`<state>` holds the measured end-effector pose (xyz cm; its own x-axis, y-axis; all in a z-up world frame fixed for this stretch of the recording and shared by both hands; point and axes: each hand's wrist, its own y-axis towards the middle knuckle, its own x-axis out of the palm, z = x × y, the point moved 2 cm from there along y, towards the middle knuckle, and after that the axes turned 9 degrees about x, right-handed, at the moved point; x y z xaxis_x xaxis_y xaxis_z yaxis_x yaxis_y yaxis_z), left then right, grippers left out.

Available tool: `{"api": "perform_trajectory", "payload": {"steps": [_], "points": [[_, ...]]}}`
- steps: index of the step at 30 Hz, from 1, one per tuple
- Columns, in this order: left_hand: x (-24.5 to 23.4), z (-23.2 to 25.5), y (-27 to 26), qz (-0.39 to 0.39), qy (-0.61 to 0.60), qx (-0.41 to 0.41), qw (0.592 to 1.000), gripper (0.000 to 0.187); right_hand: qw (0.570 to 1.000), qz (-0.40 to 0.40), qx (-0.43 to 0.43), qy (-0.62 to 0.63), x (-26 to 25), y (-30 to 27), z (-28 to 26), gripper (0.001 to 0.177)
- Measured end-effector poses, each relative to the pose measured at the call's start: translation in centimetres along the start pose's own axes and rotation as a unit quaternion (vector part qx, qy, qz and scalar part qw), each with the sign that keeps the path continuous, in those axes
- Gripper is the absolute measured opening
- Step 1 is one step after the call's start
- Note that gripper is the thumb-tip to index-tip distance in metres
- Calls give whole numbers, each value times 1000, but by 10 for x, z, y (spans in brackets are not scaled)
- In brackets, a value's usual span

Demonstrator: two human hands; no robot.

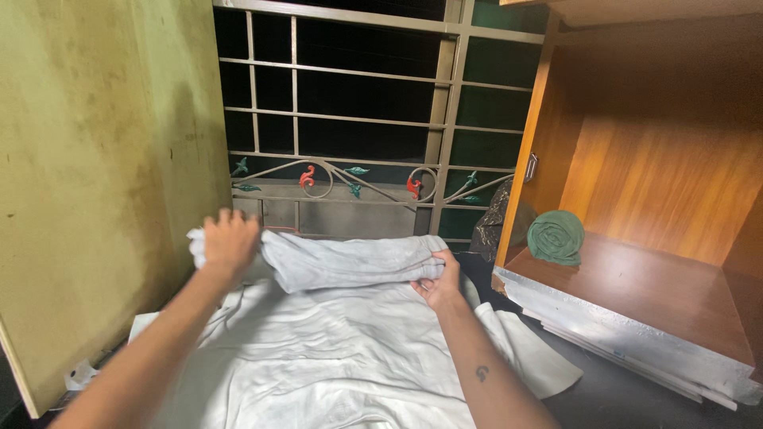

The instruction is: The person rolls a green cloth and places it in a cabinet, then folds a pair of grey shorts and a white t-shirt by hand on a workspace.

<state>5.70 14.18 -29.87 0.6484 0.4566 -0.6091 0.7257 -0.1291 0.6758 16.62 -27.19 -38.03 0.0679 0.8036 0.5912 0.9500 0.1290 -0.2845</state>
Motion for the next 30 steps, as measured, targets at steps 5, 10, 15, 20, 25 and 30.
{"api": "perform_trajectory", "payload": {"steps": [5, 10, 15, 20, 25, 30], "points": [[-58, -30, 0, -291, -1, -11, 957, 34, 997, -14, -17, -72, 19, -16, 16, 51], [-91, -18, -30, -571, -55, 153, 805, 82, 986, -30, -64, -149, 20, -24, 33, 50], [-81, 19, -26, -516, -310, 146, 785, 124, 982, -54, -73, -164, 20, -31, 36, 44], [-71, 102, 18, -319, -459, 210, 802, 143, 980, -68, -88, -165, 20, -32, 36, 43], [-90, 192, 25, -283, -425, 182, 841, 138, 984, -48, -92, -144, 20, -34, 37, 38], [-97, 224, -5, -217, -408, 114, 879, 121, 985, -45, -110, -124, 18, -41, 39, 36]]}}
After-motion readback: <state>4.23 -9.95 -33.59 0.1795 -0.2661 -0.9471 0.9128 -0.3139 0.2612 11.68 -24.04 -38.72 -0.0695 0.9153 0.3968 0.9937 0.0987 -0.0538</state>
